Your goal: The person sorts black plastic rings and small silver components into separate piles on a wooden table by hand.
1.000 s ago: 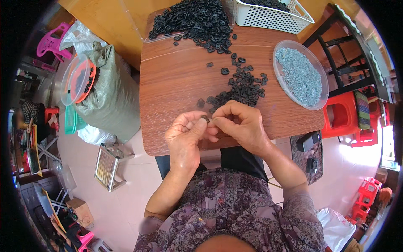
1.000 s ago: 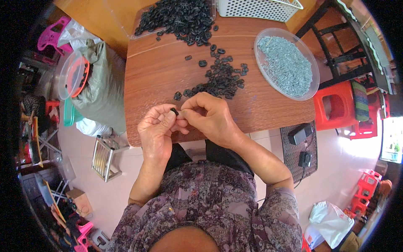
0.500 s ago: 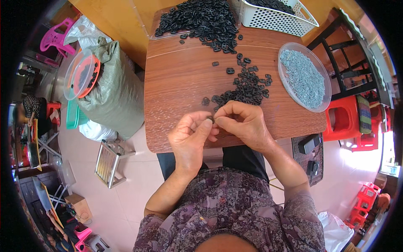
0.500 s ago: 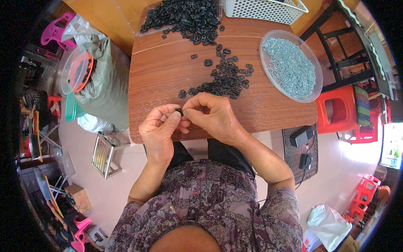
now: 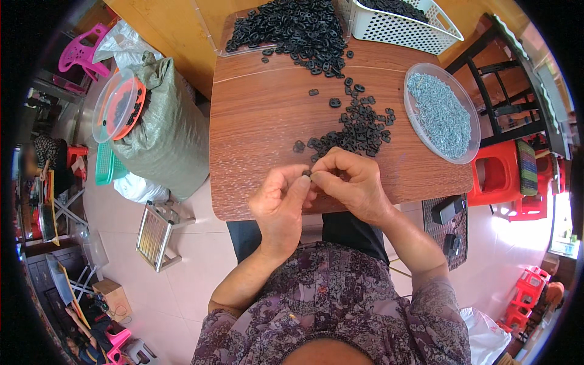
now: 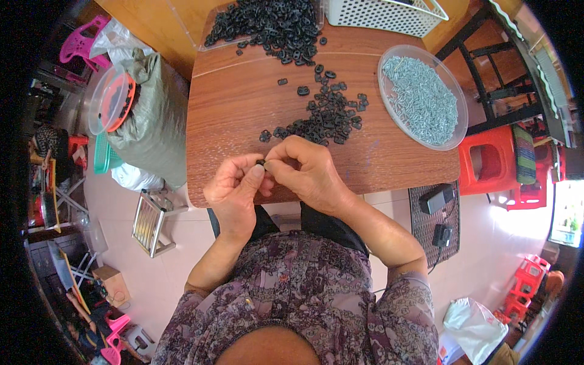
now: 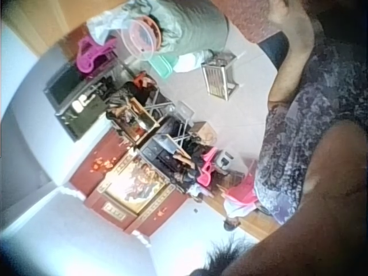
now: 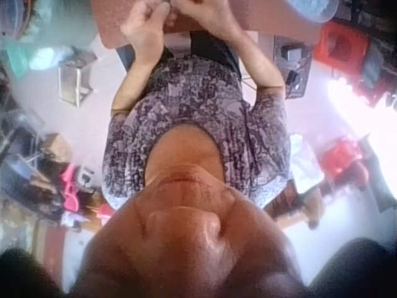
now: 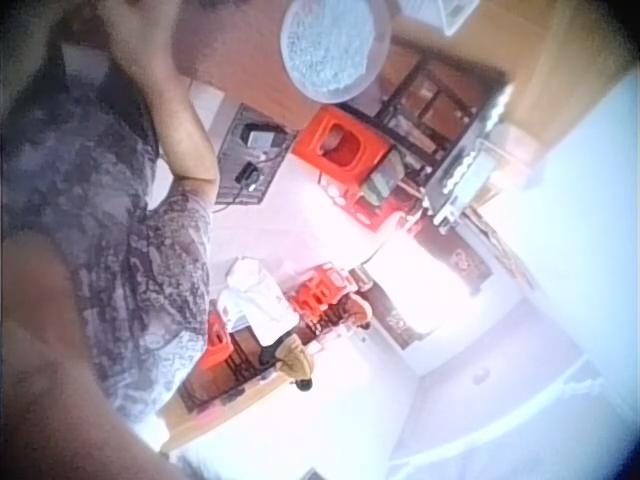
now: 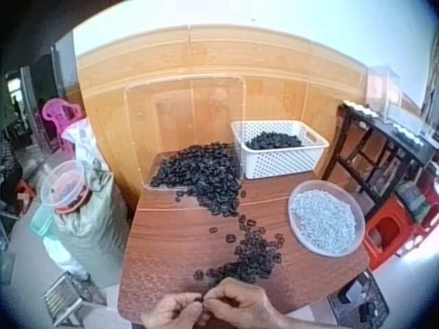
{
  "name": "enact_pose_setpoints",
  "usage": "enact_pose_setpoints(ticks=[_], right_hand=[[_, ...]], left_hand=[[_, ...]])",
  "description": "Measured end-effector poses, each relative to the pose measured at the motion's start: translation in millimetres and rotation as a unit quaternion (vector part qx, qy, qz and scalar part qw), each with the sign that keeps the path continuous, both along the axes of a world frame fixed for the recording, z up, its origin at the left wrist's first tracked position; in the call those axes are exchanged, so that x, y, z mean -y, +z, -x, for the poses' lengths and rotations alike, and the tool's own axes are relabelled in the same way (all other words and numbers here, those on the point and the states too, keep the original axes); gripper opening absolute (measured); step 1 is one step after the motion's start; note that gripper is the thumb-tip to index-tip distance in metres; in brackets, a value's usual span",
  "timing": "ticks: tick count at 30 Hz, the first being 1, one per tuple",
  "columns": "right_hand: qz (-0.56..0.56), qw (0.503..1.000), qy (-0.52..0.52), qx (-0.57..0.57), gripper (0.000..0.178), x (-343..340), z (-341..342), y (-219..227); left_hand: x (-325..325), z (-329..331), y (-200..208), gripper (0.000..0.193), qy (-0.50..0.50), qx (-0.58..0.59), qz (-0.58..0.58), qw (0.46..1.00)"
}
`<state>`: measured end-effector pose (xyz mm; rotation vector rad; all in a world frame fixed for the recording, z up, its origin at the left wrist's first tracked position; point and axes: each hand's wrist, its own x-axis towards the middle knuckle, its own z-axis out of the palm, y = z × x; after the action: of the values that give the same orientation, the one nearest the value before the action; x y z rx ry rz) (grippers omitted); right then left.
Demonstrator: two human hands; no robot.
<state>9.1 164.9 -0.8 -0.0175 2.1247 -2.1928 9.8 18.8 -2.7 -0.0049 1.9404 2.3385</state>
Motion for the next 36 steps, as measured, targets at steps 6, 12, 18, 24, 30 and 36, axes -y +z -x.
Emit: enact_pose_setpoints(ticks=[6, 12, 18, 24, 30, 36], right_hand=[[-0.086, 0.991, -0.007, -0.105, 0.007, 3, 0, -10], [-0.142, 0.967, 0.0, -0.21, 0.005, 2, 6, -7], [-0.192, 0.943, 0.029, -0.271, 0.008, -11, 16, -1], [-0.411, 0.864, -0.088, -0.276, 0.018, -66, 79, -5], [-0.575, 0.766, 0.003, -0.288, 0.018, -77, 112, -25], [-0.616, 0.715, 0.036, -0.329, 0.011, -72, 119, -24]], left_hand=[[-1, -2, -4, 0.011, 0.009, -0.004, -0.012, 1.0], [-1, 0, -5, 0.011, 0.013, 0.017, -0.055, 0.998], [2, 9, -4, 0.012, 0.006, 0.064, -0.112, 0.992], [9, 19, -6, 0.015, 0.028, 0.039, -0.112, 0.993], [12, 19, -6, 0.016, 0.022, 0.055, -0.125, 0.99], [13, 20, -8, 0.015, 0.02, 0.054, -0.121, 0.991]])
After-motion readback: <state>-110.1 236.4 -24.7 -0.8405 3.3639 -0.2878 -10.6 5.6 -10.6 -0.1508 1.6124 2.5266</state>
